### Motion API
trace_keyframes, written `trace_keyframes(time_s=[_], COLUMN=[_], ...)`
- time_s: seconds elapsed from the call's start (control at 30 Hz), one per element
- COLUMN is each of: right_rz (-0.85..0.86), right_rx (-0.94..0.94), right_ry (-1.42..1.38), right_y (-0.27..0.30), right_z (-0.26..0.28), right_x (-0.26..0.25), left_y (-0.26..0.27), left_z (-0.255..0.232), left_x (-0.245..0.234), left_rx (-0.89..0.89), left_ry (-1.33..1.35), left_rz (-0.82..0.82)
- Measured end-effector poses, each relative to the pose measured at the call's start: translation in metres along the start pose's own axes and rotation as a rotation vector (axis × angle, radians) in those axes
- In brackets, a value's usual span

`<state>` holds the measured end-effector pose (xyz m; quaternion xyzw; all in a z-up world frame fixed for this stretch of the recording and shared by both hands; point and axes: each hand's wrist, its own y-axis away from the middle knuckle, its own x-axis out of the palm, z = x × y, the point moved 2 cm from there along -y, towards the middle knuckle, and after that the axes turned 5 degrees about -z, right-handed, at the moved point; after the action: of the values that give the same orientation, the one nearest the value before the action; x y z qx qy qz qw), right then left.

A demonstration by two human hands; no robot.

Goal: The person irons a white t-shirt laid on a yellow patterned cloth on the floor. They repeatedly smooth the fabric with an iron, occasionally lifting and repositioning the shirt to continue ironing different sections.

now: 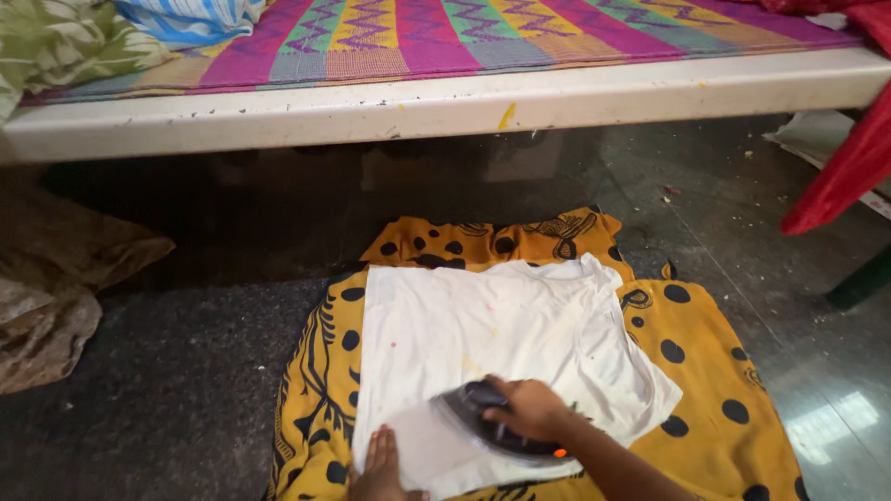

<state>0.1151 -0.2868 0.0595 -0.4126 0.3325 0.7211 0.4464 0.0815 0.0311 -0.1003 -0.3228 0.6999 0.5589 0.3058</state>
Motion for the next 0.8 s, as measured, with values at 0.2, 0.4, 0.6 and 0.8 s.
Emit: trace_keyframes(time_s=[0.2, 0.4, 0.6, 0.8], right_rz=[-0.092, -0.149, -0.439, -0.372], right_rx=[0.005, 0.539, 0.796, 0.698], right_ry=[0.091, 0.114, 0.127, 0.01], right_y=[-0.022, -0.04, -0.039, -0.055], right_z=[0.002, -0.072, -0.126, -0.095], right_x=[0.015, -0.014, -0.043, -0.038], left_y=[-0.015, -0.018, -0.03, -0.022], left_z=[0.02, 0.023, 0.027, 0.024], left_x=[0.03, 0.036, 0.045, 0.048], left_rx=[-0.12, -0.099, -0.072, -0.058], left_ry=[-0.098, -0.044, -0.044, -0.038], left_rz=[-0.118, -0.11, -0.13, -0.225])
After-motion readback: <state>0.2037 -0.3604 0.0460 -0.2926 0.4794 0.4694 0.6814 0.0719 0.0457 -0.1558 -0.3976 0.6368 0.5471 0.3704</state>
